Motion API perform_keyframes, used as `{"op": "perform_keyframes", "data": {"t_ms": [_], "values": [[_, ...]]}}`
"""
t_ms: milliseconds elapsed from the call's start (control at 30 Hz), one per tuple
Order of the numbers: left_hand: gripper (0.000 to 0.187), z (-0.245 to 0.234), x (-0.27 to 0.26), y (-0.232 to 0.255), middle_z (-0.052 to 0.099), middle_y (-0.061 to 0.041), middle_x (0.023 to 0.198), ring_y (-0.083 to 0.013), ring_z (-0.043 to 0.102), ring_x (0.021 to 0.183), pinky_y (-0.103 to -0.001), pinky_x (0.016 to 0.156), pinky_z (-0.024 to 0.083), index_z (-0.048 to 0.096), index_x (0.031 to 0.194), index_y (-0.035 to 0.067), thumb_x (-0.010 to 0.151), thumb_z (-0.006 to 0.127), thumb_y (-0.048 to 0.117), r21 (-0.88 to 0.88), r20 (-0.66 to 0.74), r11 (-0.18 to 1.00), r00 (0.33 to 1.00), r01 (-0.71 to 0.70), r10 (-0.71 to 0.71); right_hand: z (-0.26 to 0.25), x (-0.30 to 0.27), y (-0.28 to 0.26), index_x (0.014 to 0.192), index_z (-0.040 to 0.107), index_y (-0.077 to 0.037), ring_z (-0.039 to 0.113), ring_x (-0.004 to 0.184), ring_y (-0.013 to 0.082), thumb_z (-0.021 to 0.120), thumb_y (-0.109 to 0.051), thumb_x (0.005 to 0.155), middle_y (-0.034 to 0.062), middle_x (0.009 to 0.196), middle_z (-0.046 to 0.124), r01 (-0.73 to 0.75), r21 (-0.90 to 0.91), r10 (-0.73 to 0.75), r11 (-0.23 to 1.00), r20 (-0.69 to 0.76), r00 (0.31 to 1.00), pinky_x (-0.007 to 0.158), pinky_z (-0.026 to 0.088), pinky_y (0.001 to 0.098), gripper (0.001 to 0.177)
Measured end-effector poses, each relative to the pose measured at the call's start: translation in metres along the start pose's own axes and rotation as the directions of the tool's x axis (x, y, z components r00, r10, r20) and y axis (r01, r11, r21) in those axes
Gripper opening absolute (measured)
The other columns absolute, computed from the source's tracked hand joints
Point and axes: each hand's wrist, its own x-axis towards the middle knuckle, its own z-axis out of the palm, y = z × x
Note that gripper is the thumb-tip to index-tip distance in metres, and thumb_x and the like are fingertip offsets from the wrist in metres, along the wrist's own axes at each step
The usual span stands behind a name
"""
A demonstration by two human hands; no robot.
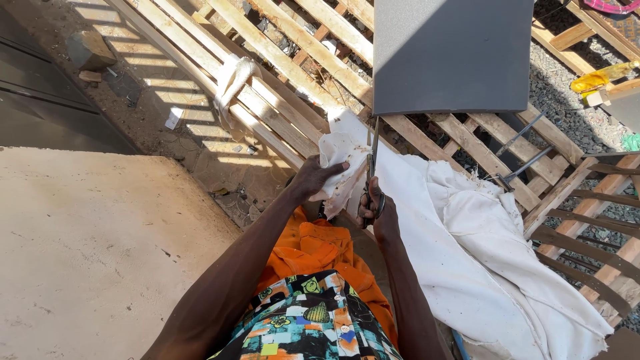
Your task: The person uses scissors to cut a large piece of white foam or upholstery batting laid out on wooden pallets in an outdoor workshop.
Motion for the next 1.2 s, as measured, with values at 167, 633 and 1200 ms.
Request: {"op": "perform_keyframes", "data": {"t_ms": [167,633,1200], "values": [[0.055,-0.005,-0.005,0.008,0.077,-0.011,0.09,-0.0246,0.075,0.086,-0.037,0.084,0.057,0.076,0.108,0.006,0.073,0.091,0.046,0.037,0.019,0.999,1.0,-0.002,0.001,0.002,0.007,-0.001,0.083,0.057,-0.006,0.061,0.051,0.0244,0.054,-0.069,0.101,0.0047,0.054,0.045,0.052,0.096,-0.037,0.994,-0.147,0.988,0.054,0.054,0.037,0.066],[0.036,-0.121,-0.01,0.188,0.077,-0.004,0.091,-0.0139,0.075,0.084,-0.029,0.08,0.061,0.075,0.102,0.008,0.084,0.08,0.038,-0.083,-0.425,0.825,0.768,-0.56,0.479,-0.02,-0.002,-0.048,0.094,0.056,-0.005,0.064,0.067,0.0274,0.043,-0.078,0.098,0.0066,0.065,0.05,-0.049,0.051,0.058,0.997,-0.184,0.981,0.073,0.056,0.0427,0.074],[0.093,-0.29,0.16,0.163,0.016,-0.027,0.167,-0.0426,0.02,0.155,-0.055,0.127,0.013,0.025,0.15,-0.013,0.092,0.071,0.043,-0.116,-0.589,0.979,0.806,-0.166,0.067,0.155,0.135,-0.02,0.092,0.058,-0.011,0.063,0.069,0.015,0.084,-0.045,0.079,0.0001,0.098,0.08,-0.296,-0.337,0.081,0.894,-0.527,0.846,0.065,0.05,0.0348,0.044]]}}
